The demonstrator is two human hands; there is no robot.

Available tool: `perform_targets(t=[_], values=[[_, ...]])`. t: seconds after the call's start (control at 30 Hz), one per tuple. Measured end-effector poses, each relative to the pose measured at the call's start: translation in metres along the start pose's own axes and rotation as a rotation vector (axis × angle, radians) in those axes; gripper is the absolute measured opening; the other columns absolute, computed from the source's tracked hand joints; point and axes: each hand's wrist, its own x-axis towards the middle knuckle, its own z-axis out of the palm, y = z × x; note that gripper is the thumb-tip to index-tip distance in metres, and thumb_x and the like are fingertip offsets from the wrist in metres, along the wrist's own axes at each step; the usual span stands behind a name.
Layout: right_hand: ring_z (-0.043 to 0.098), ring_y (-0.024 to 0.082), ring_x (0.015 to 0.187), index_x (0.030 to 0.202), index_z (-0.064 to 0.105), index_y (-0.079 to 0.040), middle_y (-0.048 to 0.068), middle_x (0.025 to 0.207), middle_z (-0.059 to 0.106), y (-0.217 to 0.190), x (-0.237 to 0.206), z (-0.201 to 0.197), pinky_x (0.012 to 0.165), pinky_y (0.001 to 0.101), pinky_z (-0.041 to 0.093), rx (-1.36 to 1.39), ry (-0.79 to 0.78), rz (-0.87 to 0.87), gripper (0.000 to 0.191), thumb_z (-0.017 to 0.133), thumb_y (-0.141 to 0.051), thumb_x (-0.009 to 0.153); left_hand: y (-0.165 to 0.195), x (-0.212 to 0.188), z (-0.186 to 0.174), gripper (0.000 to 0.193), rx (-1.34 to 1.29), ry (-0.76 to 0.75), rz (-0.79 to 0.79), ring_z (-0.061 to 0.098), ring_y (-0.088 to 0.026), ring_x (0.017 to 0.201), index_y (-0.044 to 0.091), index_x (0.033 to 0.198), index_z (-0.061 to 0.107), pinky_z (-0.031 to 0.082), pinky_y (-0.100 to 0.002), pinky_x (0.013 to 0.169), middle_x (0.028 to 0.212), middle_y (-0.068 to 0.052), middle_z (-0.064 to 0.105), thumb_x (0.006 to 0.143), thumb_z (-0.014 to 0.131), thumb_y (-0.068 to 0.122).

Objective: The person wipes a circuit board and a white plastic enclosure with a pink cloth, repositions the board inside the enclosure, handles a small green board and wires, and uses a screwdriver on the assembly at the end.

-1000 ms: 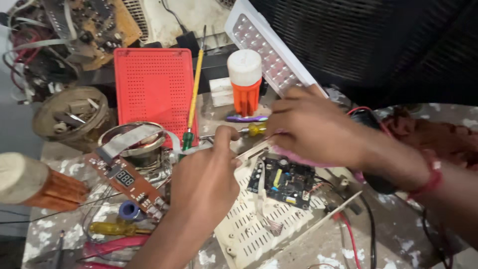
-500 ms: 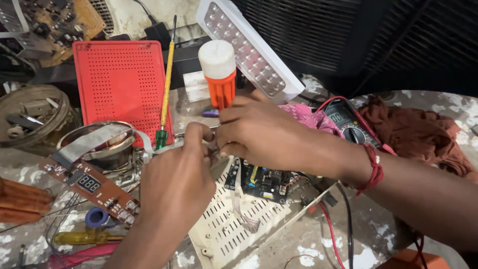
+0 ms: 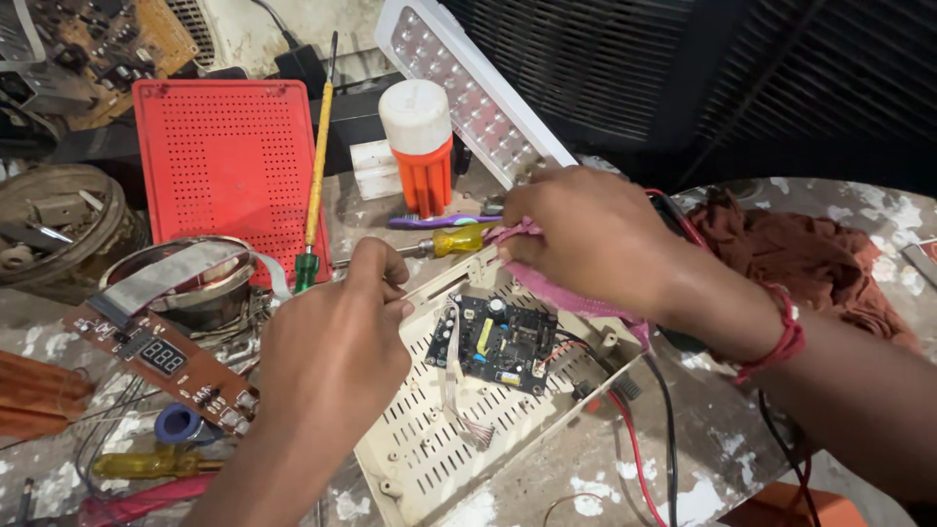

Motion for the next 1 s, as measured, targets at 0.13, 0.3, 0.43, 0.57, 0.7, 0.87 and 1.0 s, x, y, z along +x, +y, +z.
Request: perform_targets(t=[0.13, 0.3, 0.43, 0.57, 0.7, 0.87, 1.0], values=[[0.069, 0.037, 0.092, 0.099, 0.076, -0.009, 0.017, 0.095, 0.072, -0.004, 0.004, 0.003, 0.081, 0.0501, 0.052, -0.002, -0.067, 0.075, 0.026, 0.077, -0.025, 0.079, 0.0, -0.003, -0.002, 0.029, 0.017, -0.004, 0.011, 0.072, -0.036, 0.07, 0.015, 0.112, 0.058, 0.052, -0.052, 0.064, 0.076, -0.009, 0.075, 0.085, 0.068, 0.015], [0.072, 0.037, 0.088, 0.097, 0.079, -0.009, 0.017, 0.092, 0.075, 0.0, 0.003, 0.0, 0.079, 0.0479, 0.054, 0.033, -0.005, 0.013, 0.022, 0.076, -0.024, 0.081, 0.0, -0.003, -0.003, 0.026, 0.05, -0.027, 0.01, 0.071, -0.038, 0.068, 0.016, 0.112, 0.058, 0.051, -0.054, 0.064, 0.07, -0.014, 0.073, 0.088, 0.067, 0.018], [0.075, 0.032, 0.079, 0.098, 0.08, -0.01, 0.015, 0.088, 0.076, 0.005, 0.006, -0.009, 0.075, 0.0437, 0.056, 0.144, -0.048, 0.097, 0.023, 0.074, -0.029, 0.085, -0.001, -0.004, -0.002, 0.027, 0.049, -0.024, 0.024, 0.071, -0.039, 0.067, 0.016, 0.112, 0.058, 0.051, -0.055, 0.062, 0.068, -0.015, 0.071, 0.087, 0.067, 0.018], [0.074, 0.034, 0.077, 0.101, 0.08, -0.011, 0.016, 0.089, 0.076, 0.002, 0.003, -0.011, 0.07, 0.044, 0.057, 0.105, 0.099, 0.091, 0.028, 0.077, -0.031, 0.083, -0.002, -0.005, -0.002, 0.025, 0.035, 0.024, 0.081, 0.07, -0.04, 0.065, 0.013, 0.109, 0.059, 0.051, -0.055, 0.061, 0.069, -0.016, 0.071, 0.085, 0.065, 0.01], [0.075, 0.031, 0.08, 0.104, 0.074, -0.007, 0.015, 0.088, 0.075, -0.001, -0.003, -0.008, 0.074, 0.0436, 0.056, 0.195, 0.061, 0.049, 0.038, 0.078, -0.035, 0.079, -0.003, -0.006, -0.002, 0.028, 0.008, -0.013, 0.065, 0.071, -0.038, 0.065, 0.014, 0.111, 0.059, 0.052, -0.054, 0.062, 0.067, -0.016, 0.07, 0.084, 0.066, 0.01], [0.066, 0.042, 0.09, 0.102, 0.07, -0.002, 0.021, 0.087, 0.069, -0.007, 0.004, 0.007, 0.079, 0.0532, 0.049, -0.005, -0.031, -0.057, 0.043, 0.083, -0.032, 0.075, -0.003, -0.007, -0.003, 0.029, 0.006, 0.003, 0.079, 0.07, -0.039, 0.065, 0.015, 0.11, 0.061, 0.051, -0.055, 0.061, 0.067, -0.016, 0.07, 0.083, 0.067, 0.011], [0.068, 0.042, 0.09, 0.096, 0.071, -0.002, 0.021, 0.087, 0.071, -0.011, 0.01, 0.012, 0.081, 0.0535, 0.051, -0.088, -0.09, -0.03, 0.031, 0.078, -0.027, 0.077, -0.004, -0.006, -0.003, 0.027, -0.009, -0.017, 0.06, 0.07, -0.039, 0.066, 0.014, 0.109, 0.06, 0.051, -0.055, 0.063, 0.067, -0.016, 0.071, 0.083, 0.067, 0.012]])
